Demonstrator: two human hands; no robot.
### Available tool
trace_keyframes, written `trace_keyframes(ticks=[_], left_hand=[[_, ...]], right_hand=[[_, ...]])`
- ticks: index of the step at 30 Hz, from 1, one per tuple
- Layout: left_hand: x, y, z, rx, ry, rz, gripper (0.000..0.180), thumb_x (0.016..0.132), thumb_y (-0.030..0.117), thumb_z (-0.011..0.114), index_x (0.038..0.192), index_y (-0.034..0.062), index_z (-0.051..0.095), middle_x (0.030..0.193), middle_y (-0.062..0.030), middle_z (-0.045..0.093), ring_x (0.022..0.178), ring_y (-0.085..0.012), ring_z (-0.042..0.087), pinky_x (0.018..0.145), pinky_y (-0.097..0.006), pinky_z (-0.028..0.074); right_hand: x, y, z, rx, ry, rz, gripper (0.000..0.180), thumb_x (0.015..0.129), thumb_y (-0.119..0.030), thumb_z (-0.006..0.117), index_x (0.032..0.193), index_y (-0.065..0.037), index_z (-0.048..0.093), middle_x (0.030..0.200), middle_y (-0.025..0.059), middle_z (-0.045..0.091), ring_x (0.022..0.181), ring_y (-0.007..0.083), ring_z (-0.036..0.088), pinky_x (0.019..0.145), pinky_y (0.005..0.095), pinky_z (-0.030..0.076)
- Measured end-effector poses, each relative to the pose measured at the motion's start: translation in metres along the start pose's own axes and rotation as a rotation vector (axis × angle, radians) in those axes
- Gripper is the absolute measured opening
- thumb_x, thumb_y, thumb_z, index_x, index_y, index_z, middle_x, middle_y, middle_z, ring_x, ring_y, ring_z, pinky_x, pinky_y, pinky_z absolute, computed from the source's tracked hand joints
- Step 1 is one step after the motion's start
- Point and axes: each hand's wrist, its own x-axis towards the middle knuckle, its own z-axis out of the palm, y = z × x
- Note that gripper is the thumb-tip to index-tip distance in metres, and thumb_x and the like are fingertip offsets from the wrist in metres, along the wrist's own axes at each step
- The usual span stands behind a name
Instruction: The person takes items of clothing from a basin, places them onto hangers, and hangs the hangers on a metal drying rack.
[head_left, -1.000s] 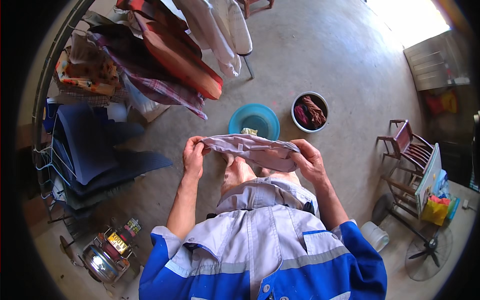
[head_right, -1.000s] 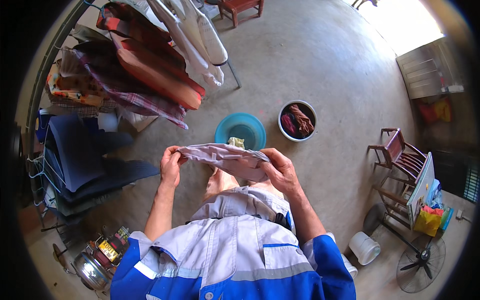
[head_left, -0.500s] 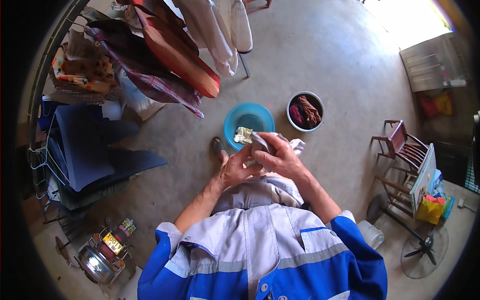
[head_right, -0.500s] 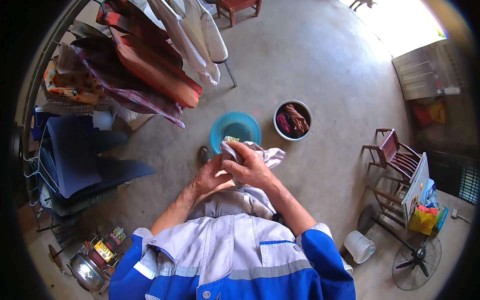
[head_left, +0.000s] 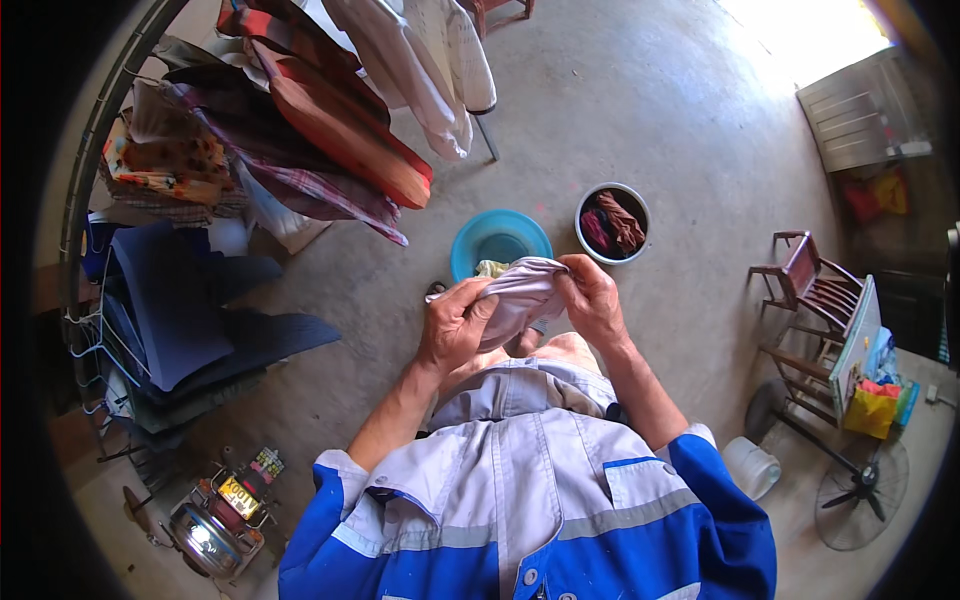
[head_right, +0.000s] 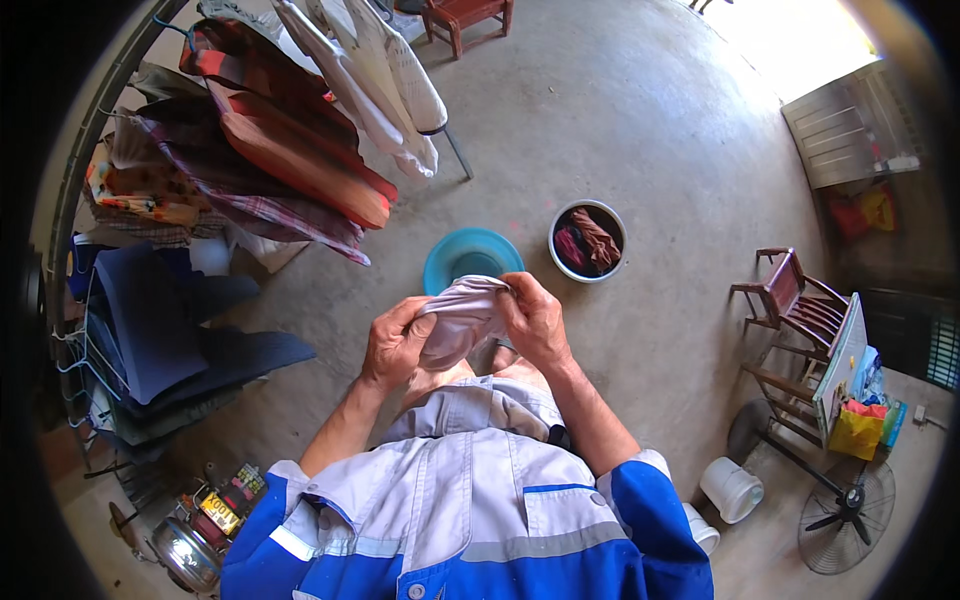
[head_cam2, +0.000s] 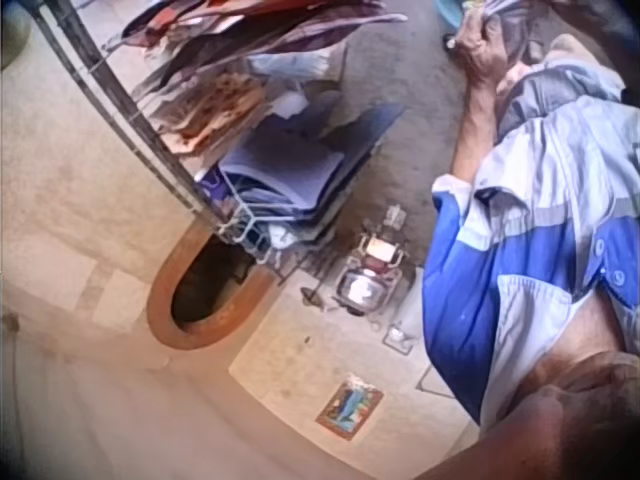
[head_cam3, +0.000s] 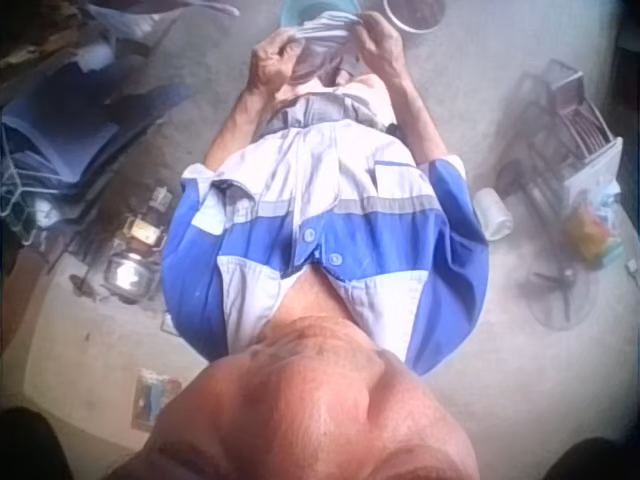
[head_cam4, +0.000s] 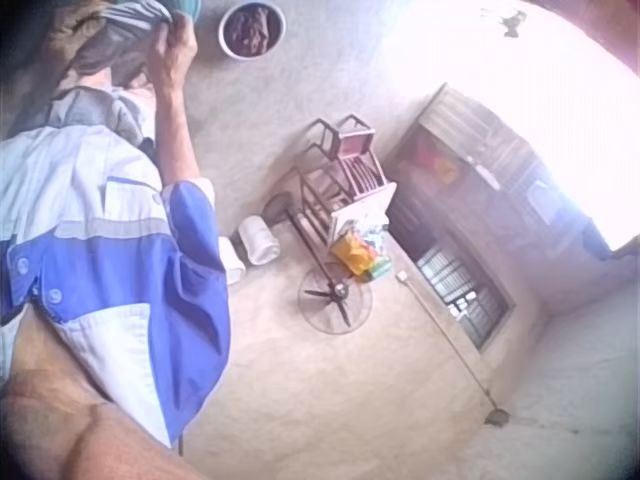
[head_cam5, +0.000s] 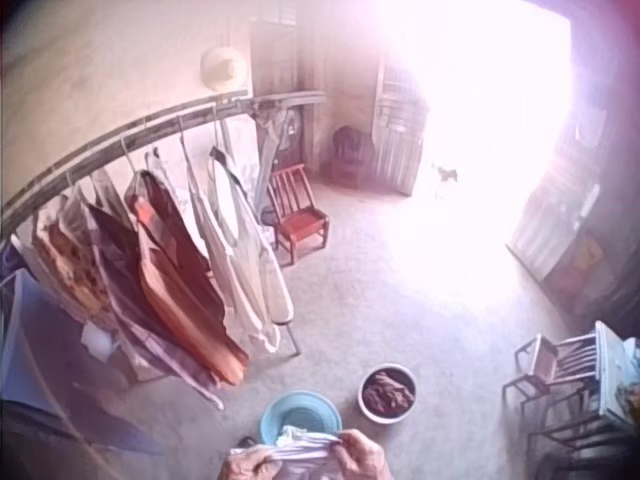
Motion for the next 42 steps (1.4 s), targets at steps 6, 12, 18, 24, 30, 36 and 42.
trace_keyframes(ticks=[6,12,18,24,30,36,42], left_hand=[[-0.004,-0.003,-0.018,0.307,0.194,0.212,0.022,0.096,0.011,0.061,0.113,-0.0013,0.067,0.112,-0.0152,0.068,0.105,-0.0281,0.066,0.09,-0.034,0.052],[-0.011,-0.002,-0.024,0.282,0.188,0.143,0.018,0.095,0.015,0.065,0.104,0.0003,0.066,0.099,-0.0087,0.067,0.086,-0.0177,0.063,0.074,-0.03,0.051],[-0.011,0.002,-0.029,0.067,0.115,-0.142,0.018,0.096,0.017,0.064,0.108,0.0034,0.064,0.086,-0.0031,0.066,0.077,-0.0107,0.058,0.071,-0.027,0.048],[-0.01,-0.015,-0.042,-0.133,-0.161,-0.437,0.03,0.095,0.013,0.06,0.123,0.007,0.054,0.092,-0.0027,0.065,0.081,-0.0091,0.059,0.073,-0.025,0.048],[-0.015,-0.028,-0.013,-0.82,-0.359,-0.781,0.036,0.1,0.024,0.053,0.13,0.0027,0.05,0.123,-0.0107,0.059,0.11,-0.0117,0.059,0.091,-0.028,0.051],[-0.014,-0.058,-0.003,-0.722,-0.379,-0.768,0.038,0.098,0.014,0.057,0.133,0.0028,0.047,0.123,-0.0115,0.06,0.112,-0.0149,0.06,0.094,-0.031,0.052],[-0.018,-0.09,-0.015,-0.91,0.142,-0.459,0.043,0.089,-0.002,0.057,0.13,0.0075,0.05,0.108,-0.007,0.061,0.102,-0.0172,0.062,0.094,-0.032,0.053]], right_hand=[[-0.001,0.002,-0.003,0.602,-0.083,0.218,0.023,0.097,-0.014,0.063,0.115,0.0,0.06,0.1,0.0057,0.067,0.091,0.0124,0.063,0.083,0.0281,0.052],[0.011,0.0,0.003,0.167,0.04,-0.009,0.021,0.098,-0.005,0.055,0.117,0.002,0.056,0.109,0.0113,0.067,0.095,0.0161,0.065,0.084,0.0294,0.053],[0.018,0.004,0.001,0.151,-0.002,-0.044,0.022,0.097,0.0,0.05,0.118,0.001,0.056,0.101,0.0061,0.064,0.091,0.013,0.061,0.082,0.0293,0.052],[0.02,-0.002,0.001,0.527,0.006,0.086,0.024,0.098,-0.01,0.056,0.12,-0.002,0.06,0.1,0.0021,0.061,0.088,0.0084,0.057,0.078,0.0242,0.049],[0.009,-0.01,-0.005,0.654,0.043,0.074,0.022,0.098,-0.007,0.057,0.119,-0.002,0.06,0.102,0.002,0.063,0.092,0.0088,0.059,0.083,0.0245,0.049],[-0.005,-0.025,-0.009,0.44,0.077,-0.072,0.02,0.098,-0.003,0.055,0.118,-0.001,0.06,0.107,0.0033,0.066,0.098,0.0094,0.06,0.089,0.025,0.048],[-0.018,-0.004,-0.028,0.418,0.113,-0.05,0.018,0.099,-0.005,0.055,0.116,-0.002,0.06,0.102,0.0024,0.065,0.093,0.0079,0.059,0.084,0.024,0.048]])
